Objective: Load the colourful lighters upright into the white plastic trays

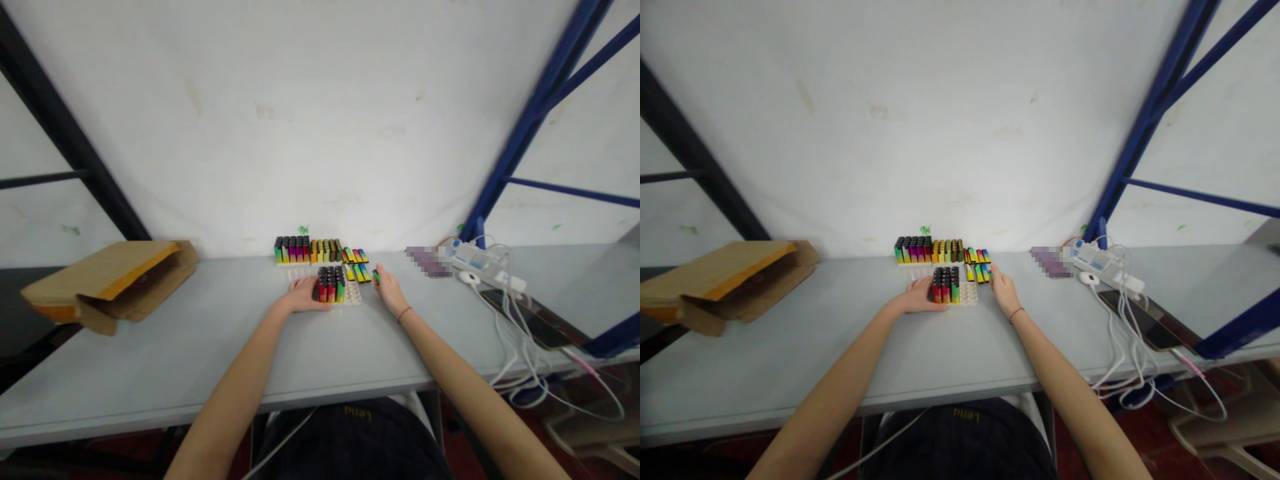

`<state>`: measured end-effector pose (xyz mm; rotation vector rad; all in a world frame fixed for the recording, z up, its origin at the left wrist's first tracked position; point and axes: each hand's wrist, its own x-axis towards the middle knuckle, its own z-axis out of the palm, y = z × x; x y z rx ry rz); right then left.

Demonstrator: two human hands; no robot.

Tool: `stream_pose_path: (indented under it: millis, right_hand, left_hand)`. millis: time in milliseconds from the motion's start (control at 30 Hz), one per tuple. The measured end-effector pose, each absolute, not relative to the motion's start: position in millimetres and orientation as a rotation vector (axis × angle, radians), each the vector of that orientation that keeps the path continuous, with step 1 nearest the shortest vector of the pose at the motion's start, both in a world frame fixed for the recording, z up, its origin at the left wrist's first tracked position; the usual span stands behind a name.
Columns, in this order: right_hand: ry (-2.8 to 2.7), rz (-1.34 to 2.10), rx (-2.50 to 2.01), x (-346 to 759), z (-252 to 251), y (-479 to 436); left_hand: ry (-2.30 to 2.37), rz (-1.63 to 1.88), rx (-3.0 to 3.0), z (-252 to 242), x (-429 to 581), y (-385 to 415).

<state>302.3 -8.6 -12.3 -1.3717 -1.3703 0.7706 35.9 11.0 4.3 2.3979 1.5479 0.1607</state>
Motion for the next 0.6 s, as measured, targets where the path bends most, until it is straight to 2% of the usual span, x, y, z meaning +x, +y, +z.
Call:
stream_pose_path:
  millis: [300,600]
  right_hand:
    - [-1.514,0.355,-1.503,312,-20,-3]
    - [-1.299,0.773,-1.452,304,-25,1]
  left_hand:
    - [1.543,0.172,2.393,5,36,11]
    - [1.551,0.155,2.405,4,36,11]
